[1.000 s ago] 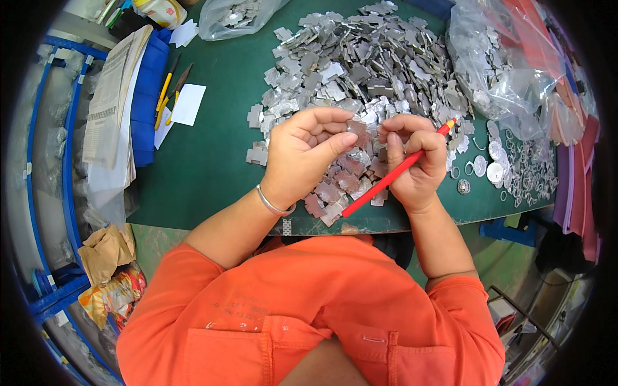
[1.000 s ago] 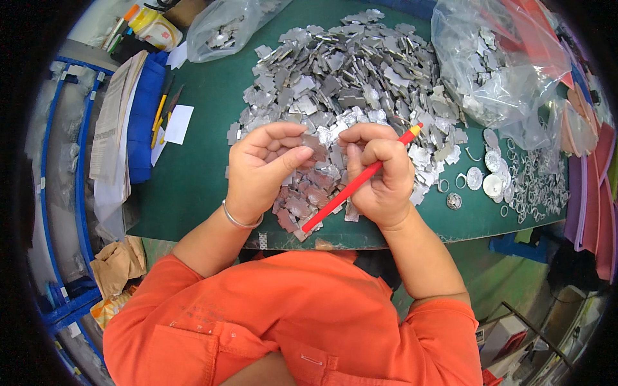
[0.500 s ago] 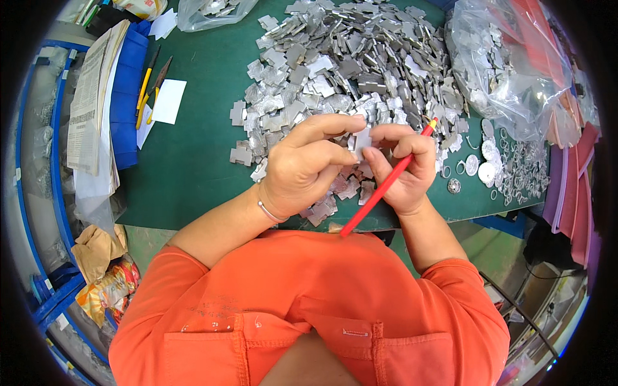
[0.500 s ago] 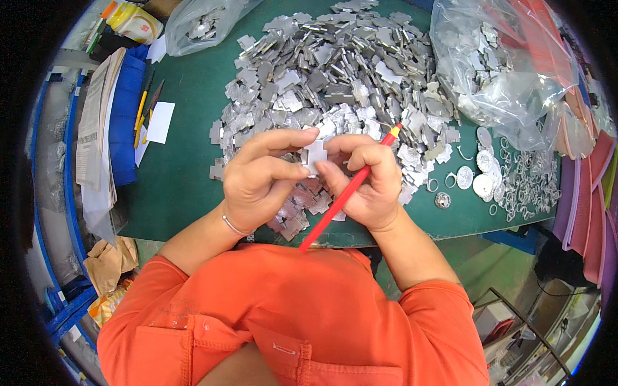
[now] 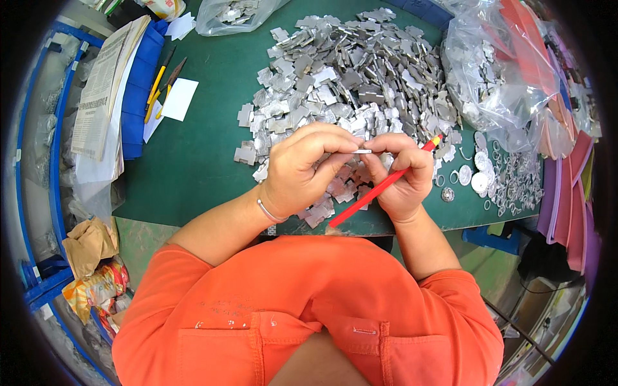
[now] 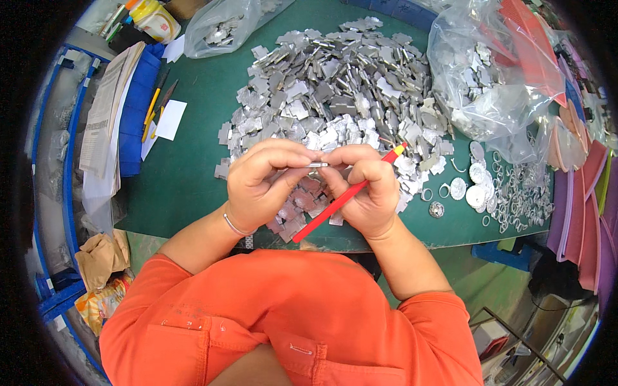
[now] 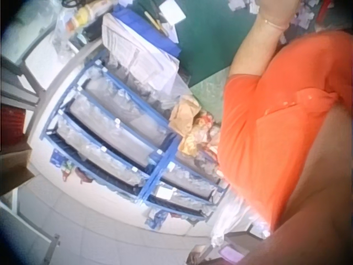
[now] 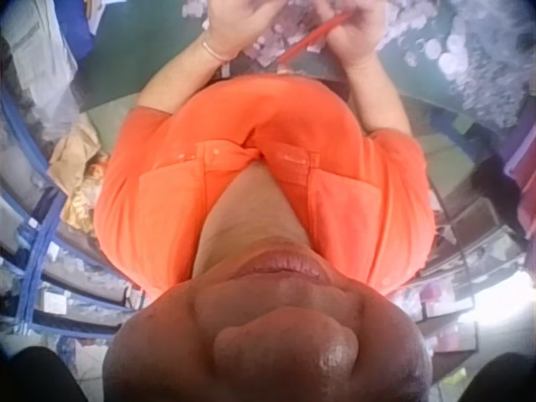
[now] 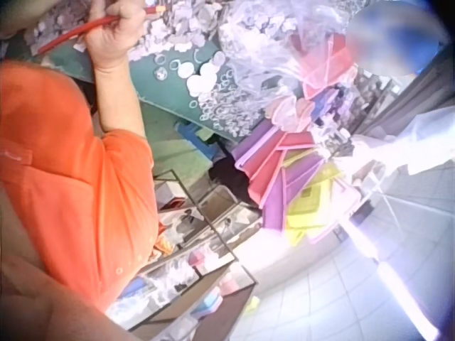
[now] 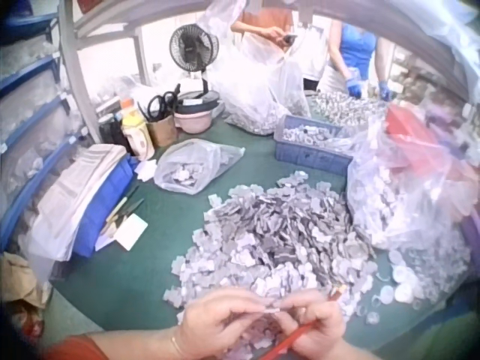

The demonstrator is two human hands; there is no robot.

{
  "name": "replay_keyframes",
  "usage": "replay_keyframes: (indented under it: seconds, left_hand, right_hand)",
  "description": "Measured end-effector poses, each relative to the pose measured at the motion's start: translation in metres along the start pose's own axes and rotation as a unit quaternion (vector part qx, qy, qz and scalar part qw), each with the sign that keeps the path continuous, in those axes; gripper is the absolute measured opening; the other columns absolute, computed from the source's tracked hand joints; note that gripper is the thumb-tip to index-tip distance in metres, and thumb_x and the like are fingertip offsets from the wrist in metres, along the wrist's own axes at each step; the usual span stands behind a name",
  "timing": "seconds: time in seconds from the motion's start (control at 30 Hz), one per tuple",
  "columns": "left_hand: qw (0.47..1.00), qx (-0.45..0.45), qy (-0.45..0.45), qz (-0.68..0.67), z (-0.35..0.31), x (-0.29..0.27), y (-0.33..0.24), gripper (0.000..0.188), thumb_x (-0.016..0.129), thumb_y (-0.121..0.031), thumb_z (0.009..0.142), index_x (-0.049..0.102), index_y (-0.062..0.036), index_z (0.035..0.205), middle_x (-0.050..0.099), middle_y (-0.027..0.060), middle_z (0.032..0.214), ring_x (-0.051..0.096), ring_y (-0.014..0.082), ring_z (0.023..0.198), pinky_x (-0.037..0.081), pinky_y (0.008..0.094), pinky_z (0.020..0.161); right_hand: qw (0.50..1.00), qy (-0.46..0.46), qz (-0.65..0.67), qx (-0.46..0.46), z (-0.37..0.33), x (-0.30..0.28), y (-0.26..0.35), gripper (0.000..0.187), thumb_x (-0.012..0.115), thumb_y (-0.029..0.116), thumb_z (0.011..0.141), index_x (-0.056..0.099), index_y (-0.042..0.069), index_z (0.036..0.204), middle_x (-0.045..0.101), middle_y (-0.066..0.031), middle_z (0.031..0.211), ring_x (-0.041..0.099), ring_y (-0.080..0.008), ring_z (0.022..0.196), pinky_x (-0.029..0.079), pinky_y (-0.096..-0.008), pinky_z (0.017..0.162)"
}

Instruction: The person picks up metal parts from a large pile on a table, marks some of them using a red pencil, and sorts them by hand.

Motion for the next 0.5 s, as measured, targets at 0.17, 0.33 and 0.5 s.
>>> replay_keyframes:
  seconds: [0.17,0.33,0.5]
  left_hand:
    - [0.998,0.058,-0.003,-0.002,-0.001,0.001,-0.007,0.020,0.062,0.014,0.070,0.062,-0.0005,0.084,0.065,0.0126,0.092,0.065,0.0246,0.083,0.054,0.0297,0.067]
    - [0.999,0.033,0.026,-0.013,-0.002,0.001,-0.006,0.016,0.063,0.012,0.075,0.055,-0.0011,0.082,0.064,0.0155,0.093,0.065,0.0301,0.091,0.055,0.0327,0.073]
    - [0.995,-0.041,0.008,-0.086,-0.010,0.002,0.011,0.015,0.059,0.014,0.076,0.055,0.0008,0.084,0.063,0.0170,0.097,0.066,0.0221,0.080,0.056,0.0284,0.065]
  right_hand:
    - [0.999,0.008,-0.026,-0.033,0.005,-0.001,0.009,0.041,0.072,-0.011,0.067,0.038,0.008,0.081,0.060,-0.0155,0.091,0.059,-0.0218,0.078,0.050,-0.0296,0.069]
    - [0.999,-0.030,0.030,-0.002,0.000,-0.002,0.001,0.045,0.074,-0.010,0.067,0.036,0.007,0.086,0.058,-0.0162,0.096,0.059,-0.0194,0.077,0.051,-0.0275,0.065]
    - [0.999,-0.037,0.034,0.017,-0.001,0.000,0.003,0.045,0.074,-0.009,0.068,0.036,0.007,0.086,0.058,-0.0160,0.095,0.060,-0.0181,0.076,0.052,-0.0266,0.063]
Point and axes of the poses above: each hand's wrist, its own z-axis towards the middle knuckle, its own x-axis out of the palm, y = z × x, the point moved 8 cm from there along z, towards the middle knuckle
